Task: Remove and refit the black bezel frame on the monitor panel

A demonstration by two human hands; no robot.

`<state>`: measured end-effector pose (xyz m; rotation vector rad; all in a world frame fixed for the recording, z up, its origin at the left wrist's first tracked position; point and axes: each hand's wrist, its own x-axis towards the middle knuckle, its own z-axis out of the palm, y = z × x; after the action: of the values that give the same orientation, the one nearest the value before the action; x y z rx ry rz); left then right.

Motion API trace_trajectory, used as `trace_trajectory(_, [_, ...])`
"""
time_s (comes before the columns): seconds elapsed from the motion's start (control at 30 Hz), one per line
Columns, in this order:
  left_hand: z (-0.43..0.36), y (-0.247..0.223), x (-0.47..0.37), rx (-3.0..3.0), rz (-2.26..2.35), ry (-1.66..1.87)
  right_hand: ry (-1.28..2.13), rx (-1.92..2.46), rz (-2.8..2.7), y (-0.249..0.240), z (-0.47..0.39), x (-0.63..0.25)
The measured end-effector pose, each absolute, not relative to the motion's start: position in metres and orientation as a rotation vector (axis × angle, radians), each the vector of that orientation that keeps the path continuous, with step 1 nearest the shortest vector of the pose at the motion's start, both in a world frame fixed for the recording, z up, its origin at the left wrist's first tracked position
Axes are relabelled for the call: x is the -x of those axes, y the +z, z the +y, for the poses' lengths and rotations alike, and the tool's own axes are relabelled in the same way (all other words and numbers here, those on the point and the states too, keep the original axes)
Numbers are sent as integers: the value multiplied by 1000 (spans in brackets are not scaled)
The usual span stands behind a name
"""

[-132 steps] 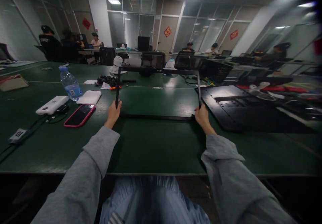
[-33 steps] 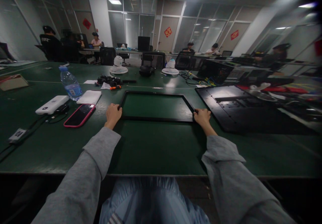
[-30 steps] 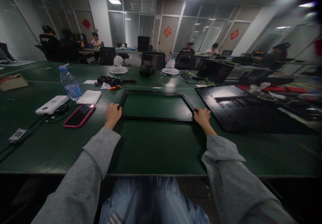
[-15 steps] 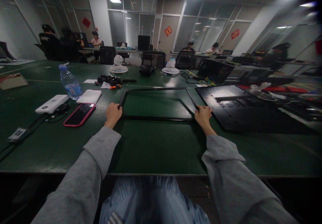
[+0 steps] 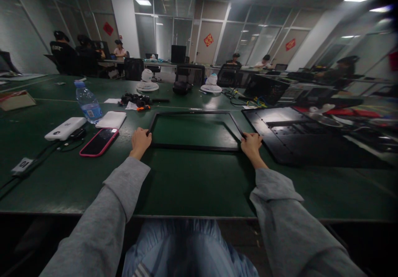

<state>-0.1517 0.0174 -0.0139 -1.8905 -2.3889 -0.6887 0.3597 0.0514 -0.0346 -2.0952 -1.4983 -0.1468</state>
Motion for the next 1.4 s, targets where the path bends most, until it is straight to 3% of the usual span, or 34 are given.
trace_trajectory(1.4, [19,-15,152,1895,-2335,-725,-36,2187,-1489,-28,46,-351])
